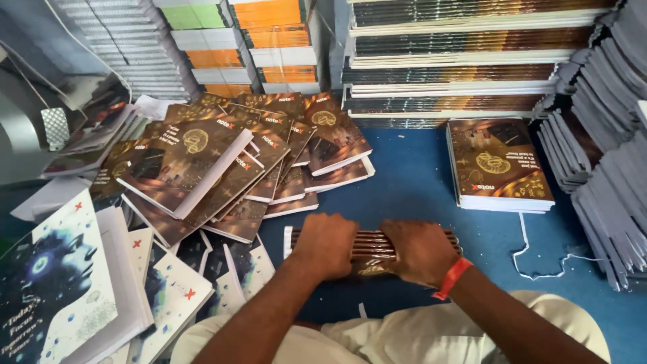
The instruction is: The person sits on the floor and gathers scattered notebooks from a pile. They align the notebooks and stack them into neat piles, occasionally flipping through the pages to check alignment before placing them down.
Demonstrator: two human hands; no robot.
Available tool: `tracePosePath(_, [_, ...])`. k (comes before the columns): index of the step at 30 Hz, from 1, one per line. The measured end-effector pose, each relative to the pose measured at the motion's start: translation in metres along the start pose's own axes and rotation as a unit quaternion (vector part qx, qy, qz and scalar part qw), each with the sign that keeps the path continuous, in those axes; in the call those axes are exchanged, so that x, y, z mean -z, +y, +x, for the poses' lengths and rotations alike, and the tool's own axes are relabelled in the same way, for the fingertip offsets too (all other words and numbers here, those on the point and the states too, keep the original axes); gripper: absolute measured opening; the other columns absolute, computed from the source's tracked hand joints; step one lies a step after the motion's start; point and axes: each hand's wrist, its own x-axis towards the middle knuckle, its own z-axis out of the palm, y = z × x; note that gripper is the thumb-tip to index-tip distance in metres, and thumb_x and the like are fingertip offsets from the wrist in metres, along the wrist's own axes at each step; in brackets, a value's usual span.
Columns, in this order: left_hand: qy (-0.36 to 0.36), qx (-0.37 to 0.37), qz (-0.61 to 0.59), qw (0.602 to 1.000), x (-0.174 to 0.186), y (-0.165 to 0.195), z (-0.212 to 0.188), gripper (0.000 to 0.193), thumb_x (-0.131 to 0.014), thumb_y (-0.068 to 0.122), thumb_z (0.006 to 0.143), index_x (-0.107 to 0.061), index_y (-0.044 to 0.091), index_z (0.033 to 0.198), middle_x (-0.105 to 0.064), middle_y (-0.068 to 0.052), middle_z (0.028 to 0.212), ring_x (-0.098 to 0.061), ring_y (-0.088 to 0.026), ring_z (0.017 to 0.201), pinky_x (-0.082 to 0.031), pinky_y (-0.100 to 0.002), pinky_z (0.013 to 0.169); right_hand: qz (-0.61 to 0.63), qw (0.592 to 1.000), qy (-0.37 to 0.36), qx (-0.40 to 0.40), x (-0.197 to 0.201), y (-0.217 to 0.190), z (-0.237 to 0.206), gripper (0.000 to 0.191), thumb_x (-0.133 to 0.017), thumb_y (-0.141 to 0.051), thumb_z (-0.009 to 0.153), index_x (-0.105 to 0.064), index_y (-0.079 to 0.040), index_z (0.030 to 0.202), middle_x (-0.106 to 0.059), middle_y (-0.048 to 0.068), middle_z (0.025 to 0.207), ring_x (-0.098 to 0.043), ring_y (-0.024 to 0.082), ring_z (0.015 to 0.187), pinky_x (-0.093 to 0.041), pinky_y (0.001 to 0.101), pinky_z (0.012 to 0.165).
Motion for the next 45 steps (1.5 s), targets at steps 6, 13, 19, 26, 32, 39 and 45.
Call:
tracePosePath(6, [0.314,-0.187,0.152,0.918,0.07,0.016,-0.013,0.037,-0.084,0.013,0.075,-0.074,0.011,0.111,-0.072,-0.009,0.102,-0.065,-0.03,0.118,-0.037,-0.067,0.119,0.099,0.973,0.064,-0.2,0.036,-0.014,-0.024,0.046,-0.092,-0.036,0.063,-0.063,-0.008,0.087,-0.07,0.014,0.073,-0.069,0.032,0.066,-0.055,0.044,0.064])
tracePosePath(13, [0.546,-0.031,-0.34,0.765,0.037,-0.062,-0.003,0.122,-0.09,0.033,0.068,-0.018,0.001,0.16,-0.026,-0.023,0.162,-0.027,-0.04,0.148,-0.023,-0.051,0.118,0.386,0.895,0.155,-0.163,0.1,0.015,-0.028,0.065,-0.092,-0.027,0.062,-0.069,-0.005,0.119,-0.082,0.007,0.091,-0.077,0.012,0.073,-0.064,0.028,0.062])
tracePosePath(19, [0.138,-0.064,-0.854,0.497,-0.061,-0.018,0.063,0.063,-0.076,0.025,0.086,-0.053,0.006,0.141,-0.065,-0.011,0.128,-0.064,-0.025,0.119,-0.054,-0.04,0.102,0.471,0.823,0.129,-0.291,0.113,0.055,-0.039,0.062,-0.085,-0.023,0.06,-0.072,0.0,0.116,-0.083,0.009,0.092,-0.075,0.017,0.065,-0.053,0.0305,0.041])
tracePosePath(26, [0.11,0.079,-0.774,0.619,-0.039,0.027,0.128,0.049,-0.082,0.026,0.078,-0.072,0.0,0.118,-0.078,-0.009,0.103,-0.072,-0.02,0.093,-0.057,-0.036,0.084,0.534,0.752,0.117,-0.368,0.084,0.13,-0.052,0.052,-0.084,-0.029,0.07,-0.077,0.004,0.11,-0.082,0.015,0.097,-0.073,0.022,0.071,-0.056,0.0331,0.054])
tracePosePath(32, [-0.004,0.096,-0.771,0.63,-0.047,0.04,0.196,0.039,-0.081,0.022,0.083,-0.073,-0.004,0.111,-0.075,-0.01,0.101,-0.07,-0.02,0.092,-0.054,-0.034,0.083,0.558,0.697,0.119,-0.435,0.079,0.203,-0.052,0.057,-0.085,-0.031,0.071,-0.075,0.006,0.114,-0.08,0.021,0.098,-0.076,0.028,0.076,-0.061,0.0373,0.064])
tracePosePath(39, [0.007,0.126,-0.797,0.591,-0.07,0.063,0.293,0.031,-0.083,0.006,0.076,-0.073,-0.01,0.1,-0.077,-0.017,0.098,-0.073,-0.026,0.087,-0.058,-0.038,0.08,0.51,0.72,0.081,-0.464,0.08,0.295,-0.035,0.062,-0.083,-0.039,0.075,-0.075,0.006,0.116,-0.081,0.02,0.104,-0.077,0.027,0.089,-0.062,0.0378,0.077])
tracePosePath(45, [0.017,0.119,-0.801,0.587,-0.061,0.075,0.352,0.025,-0.084,0.006,0.077,-0.073,-0.011,0.092,-0.077,-0.018,0.094,-0.073,-0.028,0.081,-0.057,-0.039,0.077,0.551,0.694,0.087,-0.455,0.076,0.351,-0.024,0.058,-0.079,-0.047,0.076,-0.074,-0.005,0.115,-0.078,0.013,0.108,-0.074,0.023,0.092,-0.06,0.0367,0.08])
